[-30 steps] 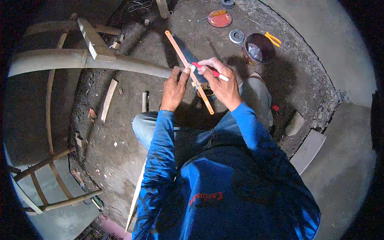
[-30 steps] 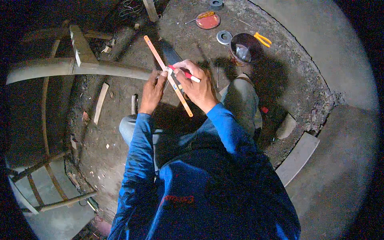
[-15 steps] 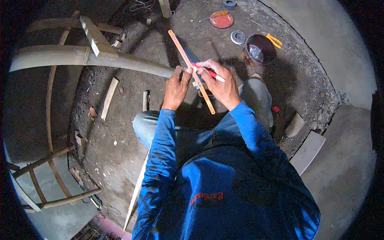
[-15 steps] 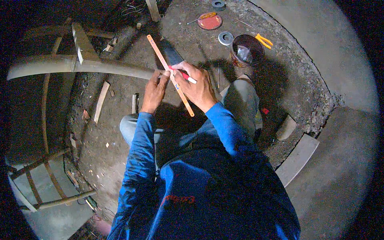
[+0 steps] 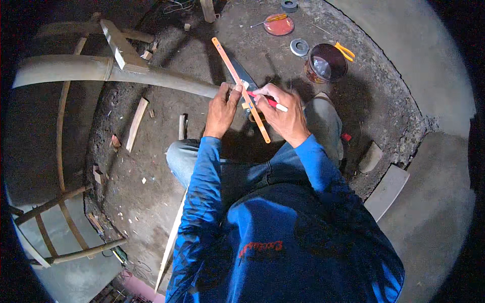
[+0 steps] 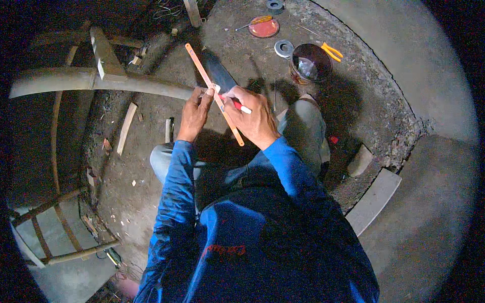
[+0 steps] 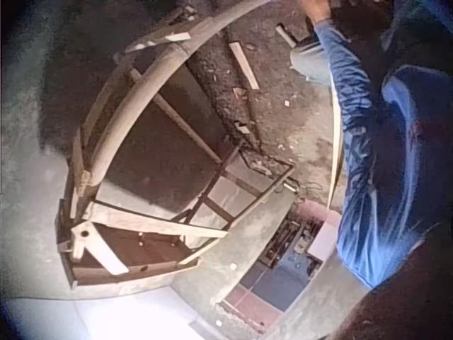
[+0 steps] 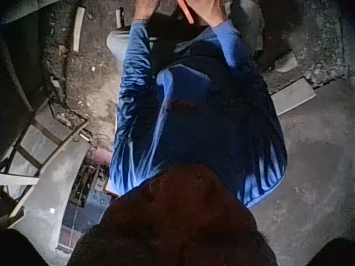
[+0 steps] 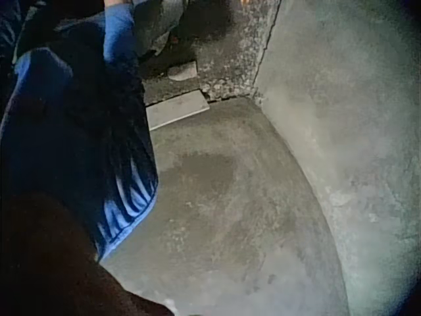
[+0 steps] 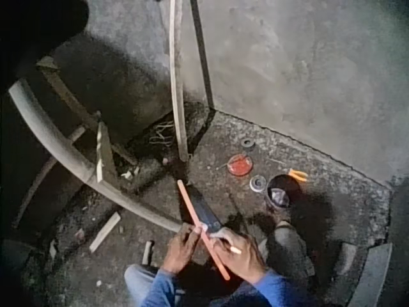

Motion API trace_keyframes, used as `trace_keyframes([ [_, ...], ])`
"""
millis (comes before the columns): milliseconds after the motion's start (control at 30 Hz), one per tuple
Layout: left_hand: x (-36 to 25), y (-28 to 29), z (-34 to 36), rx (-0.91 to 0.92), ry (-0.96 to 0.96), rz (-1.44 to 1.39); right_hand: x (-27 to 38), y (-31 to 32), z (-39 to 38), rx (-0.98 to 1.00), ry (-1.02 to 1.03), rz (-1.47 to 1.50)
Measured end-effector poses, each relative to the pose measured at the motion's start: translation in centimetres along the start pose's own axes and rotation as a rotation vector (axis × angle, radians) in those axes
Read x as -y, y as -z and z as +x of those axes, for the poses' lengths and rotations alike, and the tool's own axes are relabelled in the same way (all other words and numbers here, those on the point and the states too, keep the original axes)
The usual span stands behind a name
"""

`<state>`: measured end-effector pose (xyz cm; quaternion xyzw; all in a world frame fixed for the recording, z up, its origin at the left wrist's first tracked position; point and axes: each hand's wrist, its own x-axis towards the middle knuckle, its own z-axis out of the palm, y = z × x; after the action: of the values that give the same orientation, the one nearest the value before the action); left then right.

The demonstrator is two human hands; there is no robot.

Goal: Measure wood with a tape measure, mark it with a pencil, and saw the wood piece.

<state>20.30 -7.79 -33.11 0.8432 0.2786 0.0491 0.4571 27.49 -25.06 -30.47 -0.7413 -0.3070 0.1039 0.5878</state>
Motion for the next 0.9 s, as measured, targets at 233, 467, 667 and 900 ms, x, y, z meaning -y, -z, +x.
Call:
trace_keyframes([
  [233, 0.3, -0.1, 0.0, -0.021, -0.08, -0.03, 0.2, -0.5, 1.5, -0.064, -0.017, 0.03],
  [467, 0.1, 0.0, 0.0, -0.004, -0.033, -0.008, 0.1, -1.0, 1.5, -0.087, -0.018, 0.063],
  [667, -0.1, -0.1, 0.0, 0.009, -0.009, 0.0, -0.1, -0.8, 1.5, -0.06, -0.04, 0.041],
  [900, 0.0, 0.0, 0.0, 0.003, -0.012, -0.01, 0.2, 0.2, 0.1, 0.025, -0.114, -0.017],
])
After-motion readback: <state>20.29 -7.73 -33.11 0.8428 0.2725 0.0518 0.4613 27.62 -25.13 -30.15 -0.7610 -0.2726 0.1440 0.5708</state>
